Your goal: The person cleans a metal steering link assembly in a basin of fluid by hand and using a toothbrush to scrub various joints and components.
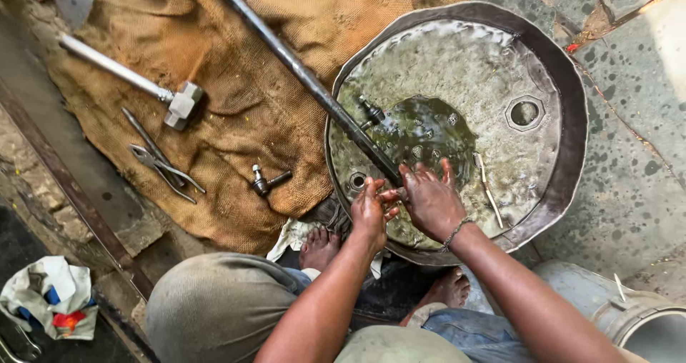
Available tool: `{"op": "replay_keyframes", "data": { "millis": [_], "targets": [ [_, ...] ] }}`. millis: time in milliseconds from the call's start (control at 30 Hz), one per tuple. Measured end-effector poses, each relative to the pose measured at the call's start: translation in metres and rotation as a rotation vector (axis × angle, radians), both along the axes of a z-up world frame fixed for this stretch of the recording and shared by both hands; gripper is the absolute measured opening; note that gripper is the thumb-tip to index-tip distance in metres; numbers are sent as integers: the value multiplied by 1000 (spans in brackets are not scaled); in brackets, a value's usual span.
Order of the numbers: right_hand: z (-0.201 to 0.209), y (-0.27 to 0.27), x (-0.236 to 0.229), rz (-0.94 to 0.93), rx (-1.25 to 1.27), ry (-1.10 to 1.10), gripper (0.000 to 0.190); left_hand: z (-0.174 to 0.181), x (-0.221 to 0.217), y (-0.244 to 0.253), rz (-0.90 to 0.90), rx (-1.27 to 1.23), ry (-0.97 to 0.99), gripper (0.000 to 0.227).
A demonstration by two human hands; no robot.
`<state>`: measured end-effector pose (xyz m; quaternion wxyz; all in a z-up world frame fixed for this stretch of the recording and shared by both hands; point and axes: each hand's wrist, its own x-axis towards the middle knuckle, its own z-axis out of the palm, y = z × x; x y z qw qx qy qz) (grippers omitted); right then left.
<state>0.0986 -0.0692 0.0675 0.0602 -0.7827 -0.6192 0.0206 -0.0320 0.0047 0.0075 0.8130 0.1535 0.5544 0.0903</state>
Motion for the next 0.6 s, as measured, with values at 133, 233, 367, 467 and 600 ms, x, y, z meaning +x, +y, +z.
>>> {"op": "replay_keyframes", "data": {
  "millis": [133, 233, 367, 467, 600],
  "targets": [
    [12, 15, 7, -266, -205, 470, 13, -4, 2, -5, -16, -35, -58, 48],
    [16, 34, 9, -411, -248, 503, 22, -11, 5, -4, -19, -22, -133, 43],
    [23, 30, 1, -400, -414, 476, 32, -24, 6, -12, 26, -63, -247, 38],
    [17, 18, -24, -284, -367, 371, 31, -27, 11, -20, -39, 35, -249, 47],
    [14, 4, -58, -228, -56, 368, 28, -21, 4, -17, 56, -176, -145, 43]
  ]
}}
